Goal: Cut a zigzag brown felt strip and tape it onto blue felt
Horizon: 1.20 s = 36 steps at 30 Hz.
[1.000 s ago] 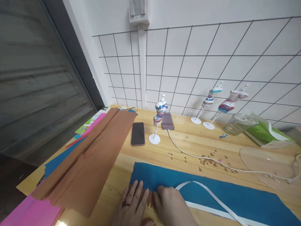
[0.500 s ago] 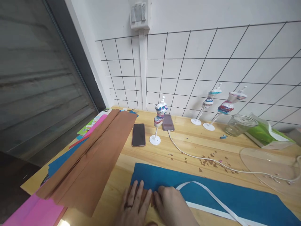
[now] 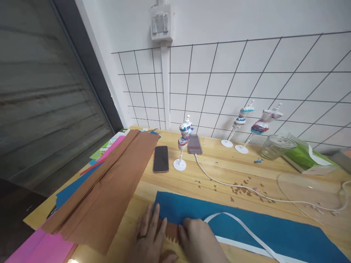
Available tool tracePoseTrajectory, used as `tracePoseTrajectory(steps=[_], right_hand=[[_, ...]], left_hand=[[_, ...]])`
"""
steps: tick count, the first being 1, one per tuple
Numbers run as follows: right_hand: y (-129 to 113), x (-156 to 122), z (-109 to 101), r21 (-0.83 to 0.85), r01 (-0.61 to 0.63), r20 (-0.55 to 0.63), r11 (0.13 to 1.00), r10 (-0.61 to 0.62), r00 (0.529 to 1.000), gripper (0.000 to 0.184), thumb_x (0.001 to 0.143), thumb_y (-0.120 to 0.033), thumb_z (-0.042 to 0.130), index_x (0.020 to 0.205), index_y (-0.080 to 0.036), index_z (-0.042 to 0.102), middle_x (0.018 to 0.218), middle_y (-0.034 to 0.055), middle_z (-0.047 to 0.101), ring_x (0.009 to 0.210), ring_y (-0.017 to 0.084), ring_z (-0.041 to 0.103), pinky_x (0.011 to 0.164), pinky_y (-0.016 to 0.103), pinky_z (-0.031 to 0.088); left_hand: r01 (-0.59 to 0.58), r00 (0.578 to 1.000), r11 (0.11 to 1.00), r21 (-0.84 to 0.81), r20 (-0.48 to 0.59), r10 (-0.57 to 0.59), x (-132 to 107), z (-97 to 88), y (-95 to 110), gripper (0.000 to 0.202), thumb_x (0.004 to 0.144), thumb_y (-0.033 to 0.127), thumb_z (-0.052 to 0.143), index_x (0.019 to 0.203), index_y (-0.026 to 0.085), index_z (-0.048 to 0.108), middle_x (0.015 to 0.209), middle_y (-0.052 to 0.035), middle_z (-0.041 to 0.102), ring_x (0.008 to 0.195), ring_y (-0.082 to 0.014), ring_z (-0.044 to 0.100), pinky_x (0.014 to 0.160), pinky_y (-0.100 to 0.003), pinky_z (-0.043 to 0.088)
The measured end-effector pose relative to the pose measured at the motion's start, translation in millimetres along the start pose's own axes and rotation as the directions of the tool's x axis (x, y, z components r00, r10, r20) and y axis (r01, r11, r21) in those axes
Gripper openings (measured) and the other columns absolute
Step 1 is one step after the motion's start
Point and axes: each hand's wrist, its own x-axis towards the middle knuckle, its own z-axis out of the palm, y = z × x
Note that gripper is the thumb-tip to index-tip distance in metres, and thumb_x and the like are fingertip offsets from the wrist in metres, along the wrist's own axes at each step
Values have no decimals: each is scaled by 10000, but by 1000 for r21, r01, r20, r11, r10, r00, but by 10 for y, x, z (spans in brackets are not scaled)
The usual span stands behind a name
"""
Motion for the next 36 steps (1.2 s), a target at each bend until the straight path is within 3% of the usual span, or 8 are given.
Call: tracePoseTrajectory(steps=[4,12,15,18,20,25,31,36], right_hand=[[26,9,38,8,30,-4,1000,-30,1000,329,839,-170,390,682,-160,679,714,127,713,667,215,668,520,246,374],[38,20,81,35,-26,-23,999,26,999,327,821,-174,402,661,-160,687,715,143,710,679,241,672,528,265,383],[36,22,82,37,-18,-30,999,20,999,329,821,-159,398,663,-157,686,712,145,710,677,240,672,527,262,384],[51,37,106,36,-13,-20,999,14,1000,329,824,-163,399,662,-158,685,706,143,709,665,232,672,520,255,383],[64,47,122,35,-12,-11,999,12,1000,328,827,-173,401,656,-160,681,696,137,708,658,226,671,511,250,381],[67,43,102,40,-19,-15,999,20,1000,324,829,-180,400,667,-166,681,715,133,711,677,225,669,523,250,386],[47,12,44,49,-15,-13,999,15,1000,316,828,-180,409,669,-174,681,723,121,714,686,220,668,536,247,389],[48,40,55,40,-7,13,999,7,1000,335,839,-160,385,687,-146,683,718,149,706,687,239,666,536,257,390]], left_hand=[[-106,990,991,-82,-107,97,25,77,168,569,782,576,439,1089,120,585,1175,-118,570,1152,-274,448,924,-332,366],[254,965,967,-3,-73,-254,17,-126,-181,456,808,394,474,1110,61,553,1223,-191,517,1265,-367,264,1005,-488,248],[111,989,990,-86,-90,-118,-30,1,-50,371,833,332,448,1069,77,575,1173,-162,564,1203,-304,397,967,-379,341],[24,970,988,-156,-237,-61,-79,198,207,318,862,299,372,978,128,614,1030,-93,650,1049,-220,548,914,-317,394],[-16,986,998,-53,-164,7,-106,271,300,377,834,410,425,986,128,625,1015,-96,656,986,-219,579,859,-299,416],[-22,995,994,103,-92,32,-208,223,160,530,759,592,445,1057,186,609,1017,-112,654,929,-254,586,806,-354,396],[129,989,991,32,-78,-126,-250,179,113,555,749,586,469,1118,183,566,1093,-146,608,1089,-309,496,878,-393,372],[-58,992,993,-104,-119,46,-85,248,355,362,844,345,419,1111,147,563,1131,-91,606,1107,-213,512,927,-281,404]])
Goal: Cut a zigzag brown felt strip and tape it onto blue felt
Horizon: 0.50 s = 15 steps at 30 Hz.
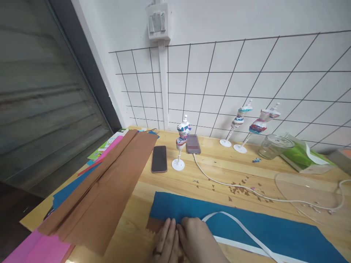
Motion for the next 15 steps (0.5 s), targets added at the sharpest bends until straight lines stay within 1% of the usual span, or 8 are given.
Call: tracePoseTrajectory(steps=[2,3,4,7,9,11,13,15], right_hand=[[-1,9,-2,1,8,14,1000,-8,1000,341,838,-139,372,697,-129,682,719,168,702,679,251,665,532,265,389],[-1,9,-9,10,15,22,1000,-15,1000,345,837,-131,366,697,-123,681,718,175,701,677,255,665,532,267,387],[0,6,-19,25,23,28,999,-24,999,347,837,-131,363,695,-119,679,723,182,700,678,257,664,533,268,386],[15,-10,-64,119,24,33,993,-28,999,377,853,-178,342,668,-121,666,721,188,700,659,235,657,523,257,376],[39,-16,-88,221,8,49,975,-20,999,419,865,-222,316,606,-140,637,636,146,692,572,188,633,475,228,354],[73,-8,-93,331,-11,75,944,-15,997,440,864,-267,313,520,-164,567,495,63,627,462,135,559,422,202,309],[112,14,-81,422,-29,89,906,-10,996,419,844,-313,351,463,-183,467,410,-18,489,402,97,436,398,196,255],[154,42,-64,496,-45,84,867,4,996,398,817,-349,400,450,-198,365,418,-64,346,412,79,310,401,205,209]], left_hand=[[39,999,999,-23,20,-39,25,51,58,364,826,231,404,1145,127,545,1125,-81,613,1080,-185,534,927,-245,410],[57,998,998,-24,32,-56,26,71,73,381,814,212,403,1158,121,537,1129,-80,612,1074,-182,538,919,-237,418],[67,997,998,-19,45,-67,20,84,80,391,805,207,407,1164,121,535,1139,-78,607,1073,-182,539,907,-234,429],[49,996,999,18,68,-50,0,95,78,393,797,248,427,1149,125,551,1166,-67,591,1071,-195,540,862,-238,459],[43,997,998,37,67,-46,-5,88,75,394,797,280,435,1137,128,562,1162,-61,594,1062,-201,545,843,-244,468],[49,997,998,45,58,-52,-1,77,78,390,796,295,443,1126,129,569,1150,-58,603,1056,-199,547,839,-244,467],[54,997,997,48,52,-56,10,65,83,385,796,301,446,1115,127,574,1139,-57,609,1051,-195,549,838,-243,462],[55,997,997,47,49,-57,26,51,81,377,797,308,446,1102,130,579,1132,-56,613,1044,-191,551,831,-243,459]])
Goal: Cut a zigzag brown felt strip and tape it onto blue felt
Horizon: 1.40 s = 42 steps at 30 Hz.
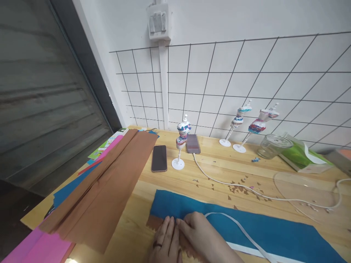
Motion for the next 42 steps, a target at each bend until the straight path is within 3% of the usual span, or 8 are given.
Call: tracePoseTrajectory(steps=[5,10,18,22,25,29,34,42], right_hand=[[91,21,-68,261,21,59,965,-37,998,469,811,-491,418,456,-212,294,430,-88,229,425,70,200,402,218,160],[205,-16,-142,511,-5,142,860,-79,987,496,705,-622,526,496,-182,439,381,-96,295,364,46,195,366,209,126],[334,-119,-295,744,-95,94,662,37,995,448,784,-626,403,743,-188,484,464,-45,533,264,35,310,287,167,186],[396,-271,-283,597,-124,189,792,11,982,415,769,-601,462,726,-188,476,499,-35,521,309,55,366,320,188,200],[443,-366,-273,340,30,24,940,-41,999,388,777,-560,472,631,-202,436,524,-59,384,478,94,361,456,216,270],[466,-394,-328,102,-68,-147,992,82,986,397,820,-516,388,568,-210,386,552,-38,382,555,130,361,515,240,276],[473,-254,-205,338,-105,-124,935,154,980,417,780,-553,435,574,-192,474,448,-50,437,398,94,385,401,213,255],[484,-235,-187,521,-119,-178,845,244,953,385,734,-519,444,503,-233,330,313,-108,339,248,50,278,326,186,166]], left_hand=[[-16,999,1000,4,-35,17,35,-24,-14,354,803,318,433,1058,133,595,1084,-71,635,1012,-199,568,817,-261,458],[3,999,1000,1,-38,-3,47,-38,-1,348,799,274,411,1062,128,586,1085,-75,634,1012,-200,570,810,-263,460],[7,998,1000,-5,-62,-7,78,-61,-10,340,791,234,386,1043,139,594,1063,-71,645,996,-192,579,814,-258,455],[5,999,1000,-3,-35,-5,53,-56,6,357,769,218,405,1072,146,579,1076,-77,638,1002,-204,579,812,-271,456],[6,1000,1000,6,-22,-6,44,-48,18,383,750,199,408,1094,155,570,1084,-84,634,1011,-219,576,809,-289,461],[-1,999,1000,9,-38,2,59,-42,11,401,731,170,395,1088,158,576,1076,-91,636,1005,-224,580,801,-297,465],[-15,1000,1000,10,-17,15,34,-21,4,384,761,201,408,1108,151,566,1108,-100,616,1034,-229,560,818,-294,461],[-17,1000,1000,10,-6,17,-5,-9,21,402,757,198,426,1135,153,555,1135,-105,601,1063,-242,542,829,-304,463]])
